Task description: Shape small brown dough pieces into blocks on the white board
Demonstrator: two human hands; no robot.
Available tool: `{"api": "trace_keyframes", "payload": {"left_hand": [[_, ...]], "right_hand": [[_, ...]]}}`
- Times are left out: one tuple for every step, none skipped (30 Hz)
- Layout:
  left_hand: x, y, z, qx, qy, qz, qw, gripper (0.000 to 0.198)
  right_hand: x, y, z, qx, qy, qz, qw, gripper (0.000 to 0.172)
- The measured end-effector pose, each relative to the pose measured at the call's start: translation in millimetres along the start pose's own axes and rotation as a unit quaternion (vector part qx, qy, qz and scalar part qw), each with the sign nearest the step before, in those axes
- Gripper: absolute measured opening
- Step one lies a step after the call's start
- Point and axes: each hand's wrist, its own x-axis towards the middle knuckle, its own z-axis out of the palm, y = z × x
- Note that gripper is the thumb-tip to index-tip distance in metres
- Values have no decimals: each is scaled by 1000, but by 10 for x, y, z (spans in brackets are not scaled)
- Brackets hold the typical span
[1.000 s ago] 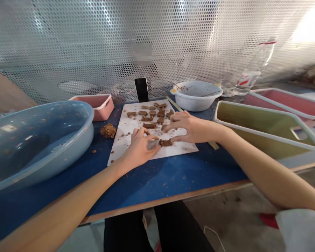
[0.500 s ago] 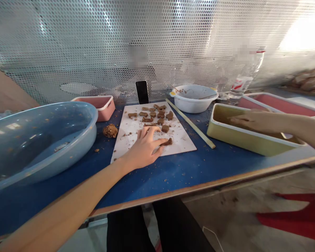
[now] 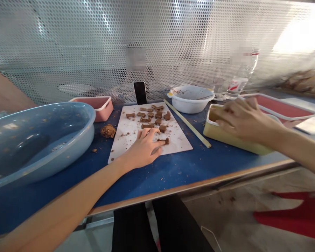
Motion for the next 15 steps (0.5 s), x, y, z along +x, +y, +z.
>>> {"api": "trace_keyframes", "payload": {"left_hand": [[1, -2, 1, -1, 0, -1, 1000, 36], [3, -4, 3, -3, -1, -1, 1000, 36], [4, -6, 4, -6, -1, 0, 1000, 36], [6, -8, 5, -8, -1, 0, 1000, 35], [8, -10, 4, -10, 0, 0, 1000, 35], [9, -11, 3, -11, 0, -1, 1000, 34], [10, -13, 1, -12, -1, -1, 1000, 34], [11, -14, -1, -12, -2, -3, 1000, 34], [10, -16, -2, -12, -4, -4, 1000, 34], [10, -18, -2, -11, -5, -4, 1000, 34], [9, -19, -1, -11, -5, -4, 1000, 34], [7, -21, 0, -10, -5, -4, 1000, 35], [6, -22, 2, -10, -4, -4, 1000, 35], [4, -22, 4, -10, -4, -4, 1000, 35], [3, -22, 6, -10, -4, -4, 1000, 35]], "right_hand": [[47, -202, -37, -33, 3, -60, 998, 46], [92, -392, -52, -52, 7, -111, 992, 48], [139, -559, -42, -55, 13, -170, 984, 55], [188, -697, -8, -53, 15, -209, 976, 63], [238, -802, 46, -40, 19, -233, 971, 69], [287, -876, 114, -14, 27, -248, 968, 73], [333, -922, 189, 14, 39, -256, 966, 75], [374, -946, 263, 36, 53, -265, 962, 74], [408, -955, 331, 47, 65, -276, 958, 72], [435, -955, 388, 50, 74, -287, 954, 70], [455, -951, 433, 47, 78, -297, 951, 68], [468, -947, 465, 44, 79, -303, 949, 67], [476, -945, 486, 44, 78, -307, 948, 66], [480, -945, 498, 46, 77, -307, 947, 65], [482, -948, 503, 46, 76, -308, 947, 63]]}}
